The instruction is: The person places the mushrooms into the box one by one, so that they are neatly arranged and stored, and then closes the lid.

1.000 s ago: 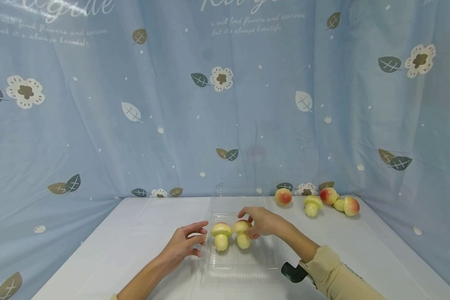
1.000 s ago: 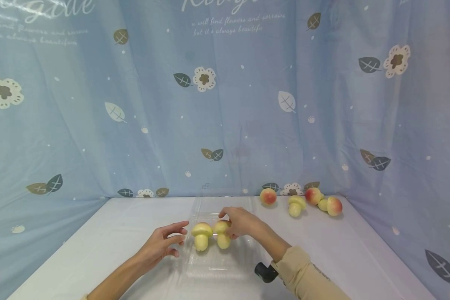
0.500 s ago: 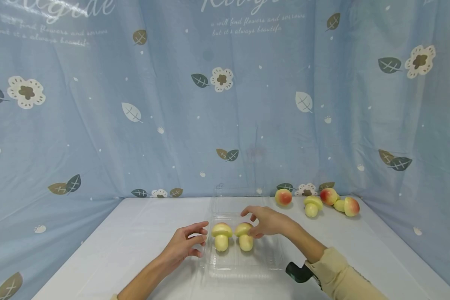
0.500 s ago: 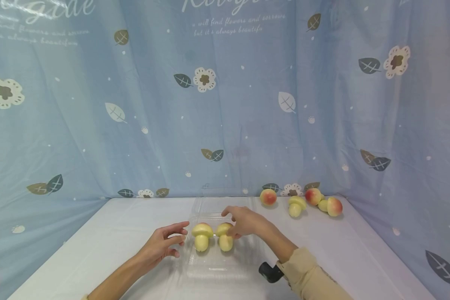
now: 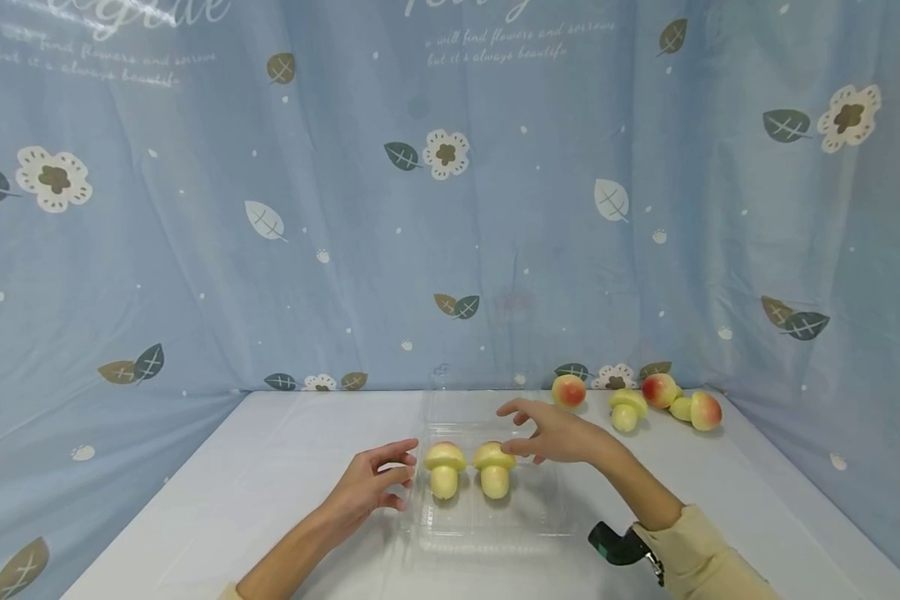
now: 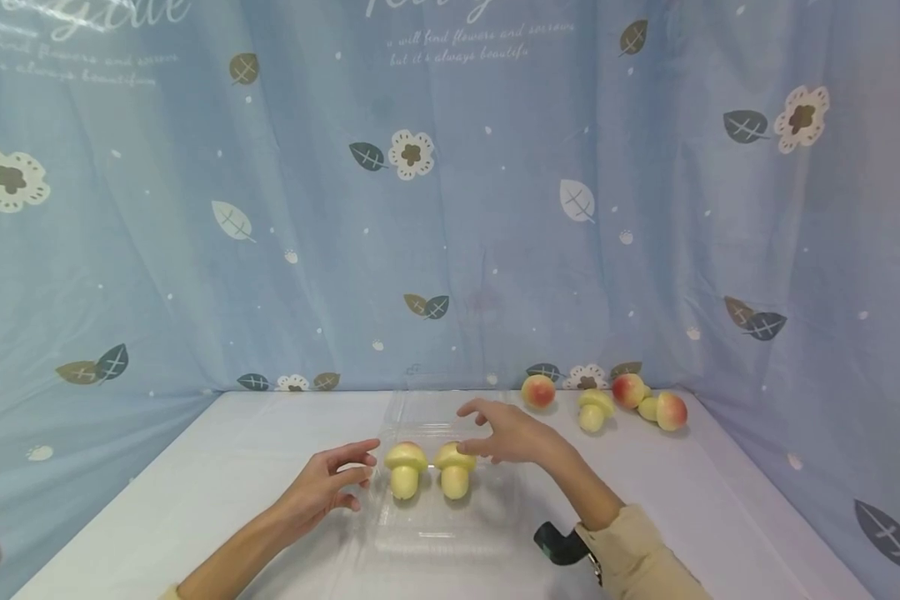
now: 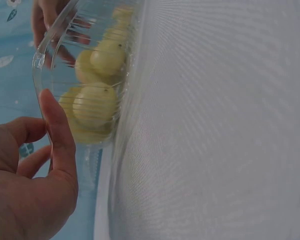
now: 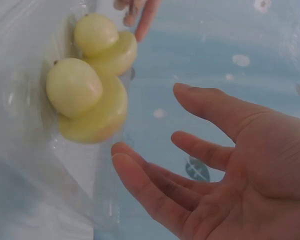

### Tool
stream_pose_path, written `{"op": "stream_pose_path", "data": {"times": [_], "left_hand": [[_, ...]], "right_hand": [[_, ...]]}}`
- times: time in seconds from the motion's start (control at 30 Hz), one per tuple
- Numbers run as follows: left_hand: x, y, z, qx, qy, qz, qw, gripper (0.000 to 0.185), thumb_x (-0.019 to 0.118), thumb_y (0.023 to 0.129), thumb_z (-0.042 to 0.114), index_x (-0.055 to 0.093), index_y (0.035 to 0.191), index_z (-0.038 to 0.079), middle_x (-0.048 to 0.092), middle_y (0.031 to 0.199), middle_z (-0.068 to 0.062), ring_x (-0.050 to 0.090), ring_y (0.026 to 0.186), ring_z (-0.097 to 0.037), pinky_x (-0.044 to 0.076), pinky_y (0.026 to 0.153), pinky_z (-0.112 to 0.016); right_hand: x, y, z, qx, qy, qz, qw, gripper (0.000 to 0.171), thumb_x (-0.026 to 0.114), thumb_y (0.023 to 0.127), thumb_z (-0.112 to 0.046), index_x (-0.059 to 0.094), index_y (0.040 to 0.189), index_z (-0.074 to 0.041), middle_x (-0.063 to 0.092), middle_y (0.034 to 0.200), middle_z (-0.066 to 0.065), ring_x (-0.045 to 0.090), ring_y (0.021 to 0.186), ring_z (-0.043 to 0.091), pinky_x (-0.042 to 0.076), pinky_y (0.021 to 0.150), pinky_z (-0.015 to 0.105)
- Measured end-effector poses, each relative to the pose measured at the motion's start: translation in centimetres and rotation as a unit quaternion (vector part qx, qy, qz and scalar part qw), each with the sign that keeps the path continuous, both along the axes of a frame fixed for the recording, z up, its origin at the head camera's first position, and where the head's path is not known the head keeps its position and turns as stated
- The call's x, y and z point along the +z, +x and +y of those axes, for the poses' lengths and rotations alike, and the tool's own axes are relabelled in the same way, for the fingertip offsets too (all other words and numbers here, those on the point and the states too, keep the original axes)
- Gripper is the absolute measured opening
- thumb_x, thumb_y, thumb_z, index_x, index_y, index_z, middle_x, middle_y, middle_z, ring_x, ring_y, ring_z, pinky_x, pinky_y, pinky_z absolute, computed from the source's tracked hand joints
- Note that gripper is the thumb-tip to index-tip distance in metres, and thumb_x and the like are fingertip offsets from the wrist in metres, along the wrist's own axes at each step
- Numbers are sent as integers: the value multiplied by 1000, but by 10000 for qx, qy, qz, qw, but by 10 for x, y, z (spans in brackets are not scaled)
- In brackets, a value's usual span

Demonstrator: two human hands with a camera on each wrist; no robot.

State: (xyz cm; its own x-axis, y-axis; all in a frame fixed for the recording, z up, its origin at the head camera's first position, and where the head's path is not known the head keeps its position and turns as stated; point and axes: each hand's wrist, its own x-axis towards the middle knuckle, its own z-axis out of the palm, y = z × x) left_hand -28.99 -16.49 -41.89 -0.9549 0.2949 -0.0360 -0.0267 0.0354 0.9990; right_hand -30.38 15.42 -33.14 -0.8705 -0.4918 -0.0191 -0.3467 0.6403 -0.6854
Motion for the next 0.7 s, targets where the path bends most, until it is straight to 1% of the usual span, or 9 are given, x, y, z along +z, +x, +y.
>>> {"op": "stream_pose_path", "data": {"times": [0.1, 0.17, 0.33, 0.4, 0.57, 0.7], "left_hand": [[0, 0, 0, -8, 15, 5, 10000, 59, 65, 92, 11, 44, 146, 1, 55, 116, -9, 58, 83, -12, 56, 58, -25], [0, 0, 0, -13, 10, -13, 10000, 59, 65, 92, 11, 44, 146, 1, 55, 116, -9, 58, 83, -12, 56, 58, -24], [1, 1, 1, -42, -2, -69, 10000, 60, 66, 93, 13, 43, 147, 2, 54, 117, -9, 58, 83, -12, 55, 58, -24], [1, 1, 1, -38, -8, -70, 10000, 59, 66, 93, 13, 44, 147, 2, 54, 117, -9, 58, 84, -12, 55, 59, -24], [1, 1, 1, 4, -24, -75, 10000, 59, 66, 93, 13, 44, 146, 3, 54, 117, -9, 58, 84, -13, 56, 58, -24], [2, 2, 1, 16, -40, -73, 10000, 59, 66, 93, 14, 44, 147, 3, 54, 118, -10, 58, 84, -13, 56, 59, -24]], "right_hand": [[0, 0, 10, -28, -201, 19, 9998, 54, 72, 90, -32, 51, 137, -14, 53, 133, 20, 69, 95, 23, 61, 72, 34], [-1, -1, 17, -69, -311, 32, 9995, 56, 72, 90, -34, 50, 138, -15, 53, 135, 19, 69, 96, 23, 61, 74, 35], [-2, -1, 34, -118, -512, 249, 9983, 57, 69, 91, -36, 49, 140, -14, 53, 134, 21, 69, 94, 22, 61, 73, 35], [-2, -2, 40, -98, -599, 343, 9976, 58, 68, 93, -35, 48, 141, -11, 52, 135, 24, 69, 94, 23, 61, 72, 35], [0, -3, 51, -175, -708, 362, 9967, 58, 66, 94, -34, 46, 142, -9, 49, 136, 27, 70, 95, 27, 61, 72, 35], [3, -7, 58, -308, -691, 443, 9962, 57, 66, 94, -34, 46, 141, -9, 50, 135, 26, 69, 95, 25, 61, 72, 36]]}}
